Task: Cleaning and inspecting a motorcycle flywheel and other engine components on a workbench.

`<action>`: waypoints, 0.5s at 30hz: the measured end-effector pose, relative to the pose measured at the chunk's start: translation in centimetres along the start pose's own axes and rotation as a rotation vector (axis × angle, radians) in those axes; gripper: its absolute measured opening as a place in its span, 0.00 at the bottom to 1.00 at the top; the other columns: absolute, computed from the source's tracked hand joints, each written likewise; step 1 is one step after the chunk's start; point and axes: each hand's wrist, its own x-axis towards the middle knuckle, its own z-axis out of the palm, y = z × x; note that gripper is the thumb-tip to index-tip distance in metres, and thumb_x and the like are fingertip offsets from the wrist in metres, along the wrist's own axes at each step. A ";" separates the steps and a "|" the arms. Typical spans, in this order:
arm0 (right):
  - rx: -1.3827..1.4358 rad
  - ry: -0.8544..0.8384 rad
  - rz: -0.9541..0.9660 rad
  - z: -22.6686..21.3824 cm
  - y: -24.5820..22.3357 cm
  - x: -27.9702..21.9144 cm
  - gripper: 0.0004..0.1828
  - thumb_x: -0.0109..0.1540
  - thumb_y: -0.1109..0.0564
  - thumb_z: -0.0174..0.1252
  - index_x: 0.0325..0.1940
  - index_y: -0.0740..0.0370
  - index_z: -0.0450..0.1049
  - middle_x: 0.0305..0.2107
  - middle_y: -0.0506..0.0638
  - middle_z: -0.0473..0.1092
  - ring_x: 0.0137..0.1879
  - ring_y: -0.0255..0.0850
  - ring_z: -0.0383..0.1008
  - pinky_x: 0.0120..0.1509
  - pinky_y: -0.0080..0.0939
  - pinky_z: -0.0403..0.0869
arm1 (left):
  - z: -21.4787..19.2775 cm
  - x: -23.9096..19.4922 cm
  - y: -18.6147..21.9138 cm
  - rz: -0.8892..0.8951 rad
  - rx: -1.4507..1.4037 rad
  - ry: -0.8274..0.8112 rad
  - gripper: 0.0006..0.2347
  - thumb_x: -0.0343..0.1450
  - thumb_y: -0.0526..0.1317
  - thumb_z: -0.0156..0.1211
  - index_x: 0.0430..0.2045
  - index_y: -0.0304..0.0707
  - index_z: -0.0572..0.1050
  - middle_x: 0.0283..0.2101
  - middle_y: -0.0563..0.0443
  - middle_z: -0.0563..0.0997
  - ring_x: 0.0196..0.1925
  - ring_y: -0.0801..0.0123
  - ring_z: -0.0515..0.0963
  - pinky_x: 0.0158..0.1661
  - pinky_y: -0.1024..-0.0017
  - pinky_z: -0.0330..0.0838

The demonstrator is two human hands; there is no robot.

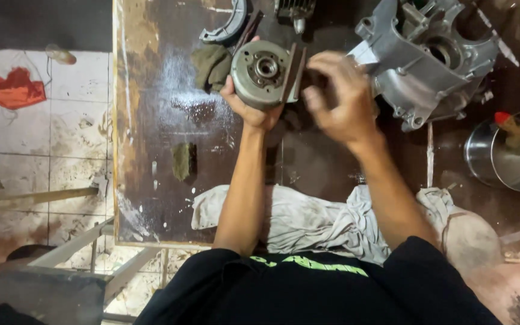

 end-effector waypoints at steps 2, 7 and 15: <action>-0.008 0.086 0.067 -3.6 -0.4 0.4 0.15 0.71 0.53 0.61 0.56 0.65 0.73 0.53 0.56 0.74 0.66 0.48 0.73 0.76 0.50 0.71 | 0.4 0.1 0.4 0.002 -0.070 -0.017 0.34 0.77 0.61 0.33 0.70 0.29 0.61 0.64 0.38 0.73 0.66 0.52 0.73 0.68 0.52 0.68; 0.006 -0.010 0.122 -4.5 -1.7 -1.8 0.14 0.71 0.53 0.61 0.55 0.65 0.73 0.53 0.57 0.74 0.65 0.48 0.73 0.76 0.51 0.70 | -2.3 -0.4 -0.4 -0.065 -0.145 -0.020 0.34 0.76 0.63 0.33 0.68 0.33 0.63 0.65 0.40 0.72 0.68 0.50 0.71 0.69 0.49 0.66; 0.090 -0.160 0.079 -3.2 -2.9 -0.2 0.13 0.70 0.54 0.62 0.54 0.65 0.74 0.53 0.57 0.74 0.62 0.48 0.74 0.76 0.52 0.69 | -5.0 -0.4 -1.0 -0.071 -0.235 -0.042 0.32 0.76 0.66 0.36 0.63 0.38 0.67 0.61 0.42 0.75 0.64 0.49 0.73 0.66 0.48 0.66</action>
